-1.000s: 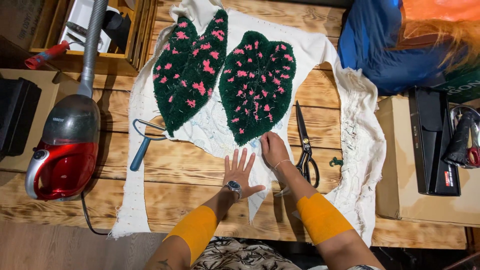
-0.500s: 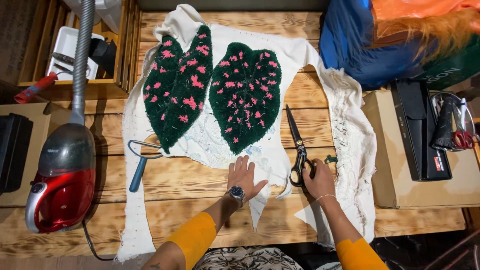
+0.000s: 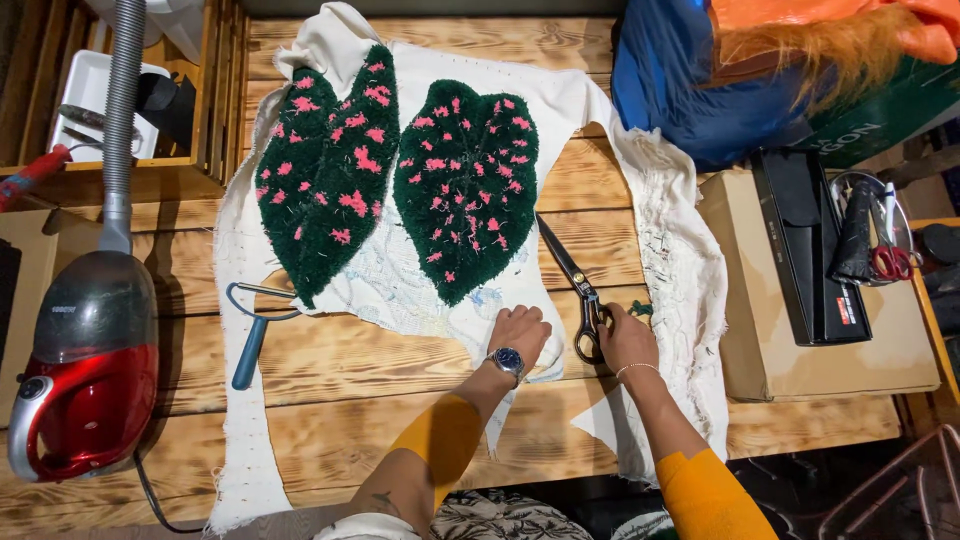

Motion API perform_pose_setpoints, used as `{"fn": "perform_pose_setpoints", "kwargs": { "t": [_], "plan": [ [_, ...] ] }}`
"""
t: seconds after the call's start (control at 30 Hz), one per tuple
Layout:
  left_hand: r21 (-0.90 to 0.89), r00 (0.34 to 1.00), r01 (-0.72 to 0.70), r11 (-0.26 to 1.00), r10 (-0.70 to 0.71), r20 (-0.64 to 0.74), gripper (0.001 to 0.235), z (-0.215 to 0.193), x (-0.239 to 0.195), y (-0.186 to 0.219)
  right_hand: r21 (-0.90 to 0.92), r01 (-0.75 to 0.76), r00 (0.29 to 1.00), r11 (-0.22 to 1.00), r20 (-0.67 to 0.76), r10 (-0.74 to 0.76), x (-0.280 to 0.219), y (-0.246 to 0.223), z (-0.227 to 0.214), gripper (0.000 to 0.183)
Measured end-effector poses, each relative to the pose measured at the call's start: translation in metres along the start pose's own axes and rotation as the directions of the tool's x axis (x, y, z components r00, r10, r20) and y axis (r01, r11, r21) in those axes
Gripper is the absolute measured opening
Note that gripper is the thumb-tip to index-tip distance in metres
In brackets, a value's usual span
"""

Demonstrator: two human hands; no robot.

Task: Trimming the excess backing fabric from leaf-shaped tufted rug pieces using scissors and cleaning debris with a vacuum cleaner.

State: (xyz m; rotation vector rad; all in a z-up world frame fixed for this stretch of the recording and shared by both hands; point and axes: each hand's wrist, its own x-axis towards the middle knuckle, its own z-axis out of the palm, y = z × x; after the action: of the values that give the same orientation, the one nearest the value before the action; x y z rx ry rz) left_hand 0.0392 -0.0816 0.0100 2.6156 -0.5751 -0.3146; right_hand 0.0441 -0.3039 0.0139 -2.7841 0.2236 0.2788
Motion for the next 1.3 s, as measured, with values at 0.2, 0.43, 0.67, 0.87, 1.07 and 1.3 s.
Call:
{"fn": "perform_pose_setpoints", "kwargs": {
  "t": [0.2,0.43,0.67,0.87,1.07,1.3],
  "plan": [
    [0.027,1.0,0.006,1.0,-0.005,-0.019,0.022,0.014,0.0,-0.006,0.002,0.034,0.999,0.999,0.007,-0.034,-0.005,-0.02,-0.001,0.079],
    [-0.084,0.997,-0.077,0.994,0.074,-0.035,0.017,0.008,-0.023,-0.018,0.084,0.033,0.979,0.996,0.197,-0.049,0.017,0.013,-0.013,0.077],
    [-0.267,0.985,-0.127,0.955,0.09,-0.144,0.047,0.039,-0.03,-0.037,0.505,-0.15,0.94,0.85,0.339,-0.035,0.017,0.089,-0.045,0.07],
    [-0.308,0.989,0.141,0.941,-0.147,0.004,0.046,-0.007,-0.009,-0.017,0.292,-0.169,0.849,0.941,0.528,-0.011,0.066,0.104,-0.119,0.074],
    [-0.316,0.898,0.369,0.874,-0.423,-0.12,0.052,-0.023,0.048,-0.001,0.16,0.07,0.589,0.985,0.79,-0.17,0.184,0.094,-0.178,0.071],
    [-0.346,0.744,0.532,0.773,-0.622,-0.243,0.028,0.018,0.092,-0.003,0.089,0.17,0.26,0.981,0.957,-0.132,0.286,0.034,-0.199,0.073]
  ]
}}
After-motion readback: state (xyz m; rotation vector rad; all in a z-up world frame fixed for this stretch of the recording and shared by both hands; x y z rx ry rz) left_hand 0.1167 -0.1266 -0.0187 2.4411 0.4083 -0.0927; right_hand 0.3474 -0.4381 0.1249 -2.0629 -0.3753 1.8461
